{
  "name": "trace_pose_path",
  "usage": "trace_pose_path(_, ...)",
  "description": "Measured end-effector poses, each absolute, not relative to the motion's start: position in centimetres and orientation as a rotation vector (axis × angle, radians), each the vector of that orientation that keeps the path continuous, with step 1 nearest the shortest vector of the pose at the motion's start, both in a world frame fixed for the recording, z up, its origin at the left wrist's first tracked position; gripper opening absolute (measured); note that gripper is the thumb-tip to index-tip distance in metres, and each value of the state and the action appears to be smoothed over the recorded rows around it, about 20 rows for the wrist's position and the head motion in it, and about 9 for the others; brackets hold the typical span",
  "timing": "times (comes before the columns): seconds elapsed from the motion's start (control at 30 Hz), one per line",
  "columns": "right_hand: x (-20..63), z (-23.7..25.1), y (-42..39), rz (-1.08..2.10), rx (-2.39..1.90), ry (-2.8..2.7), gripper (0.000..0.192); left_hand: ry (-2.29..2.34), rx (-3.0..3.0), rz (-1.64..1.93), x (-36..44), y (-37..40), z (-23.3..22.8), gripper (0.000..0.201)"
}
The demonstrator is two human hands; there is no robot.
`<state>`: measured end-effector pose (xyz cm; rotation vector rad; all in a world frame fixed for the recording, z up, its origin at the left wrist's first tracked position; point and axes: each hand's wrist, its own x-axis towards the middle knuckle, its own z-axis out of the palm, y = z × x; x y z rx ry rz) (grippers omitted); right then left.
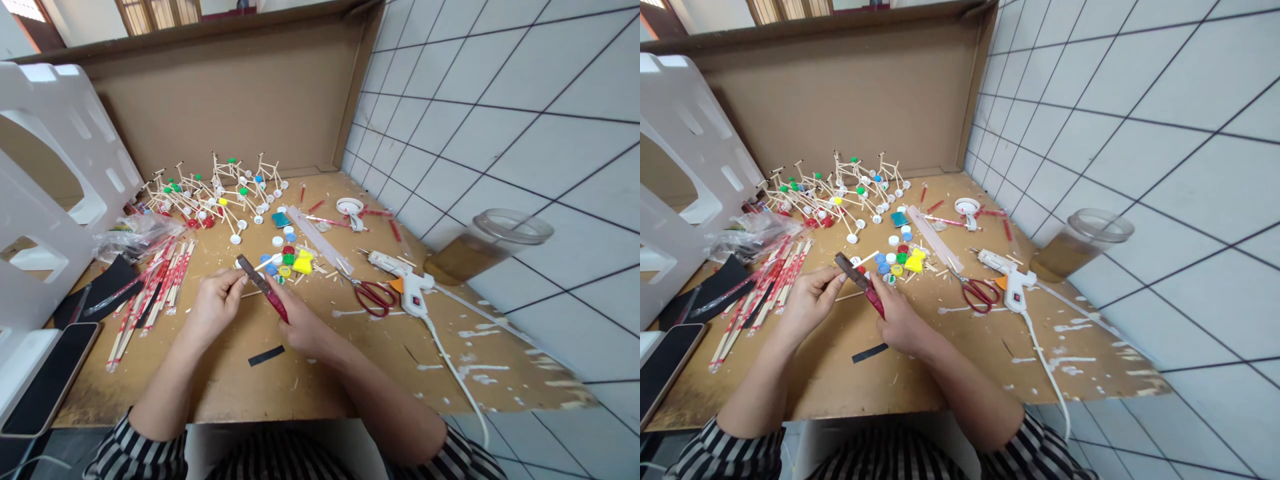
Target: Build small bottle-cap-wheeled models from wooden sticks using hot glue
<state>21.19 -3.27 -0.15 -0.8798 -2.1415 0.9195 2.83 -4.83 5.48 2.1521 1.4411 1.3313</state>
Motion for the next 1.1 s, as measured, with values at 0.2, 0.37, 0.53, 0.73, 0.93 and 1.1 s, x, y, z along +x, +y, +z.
trace_pose_path(0.2, 21.17, -0.24, -3.21, 0.939, -0.905, -2.158, 0.083, 1.438, 2.188, 1.324, 2.80, -4.84, 5.55, 0.023)
trace_pose_path(0.37, 21.14, -0.19, -3.22, 0.912, -0.876, -2.140, 0.085, 1.479, 2.213, 1.314, 2.94, -4.85, 5.59, 0.023)
trace_pose_path(0.53, 21.14, -0.06, -3.30, 0.921, -0.879, -2.130, 0.084, 1.508, 2.249, 1.304, 3.03, -4.90, 5.66, 0.025)
trace_pose_path(0.73, 21.00, -0.08, -3.32, 0.936, -0.847, -2.102, 0.081, 1.515, 2.300, 1.292, 3.02, -4.91, 5.62, 0.026)
trace_pose_path(0.93, 20.46, -0.13, -3.19, 0.861, -0.910, -2.038, 0.063, 1.496, 2.319, 1.334, 3.12, -4.86, 5.46, 0.025)
trace_pose_path(1.1, 20.27, -0.35, -2.87, 0.832, -0.912, -2.034, 0.056, 1.508, 2.293, 1.328, 3.13, -4.87, 5.21, 0.027)
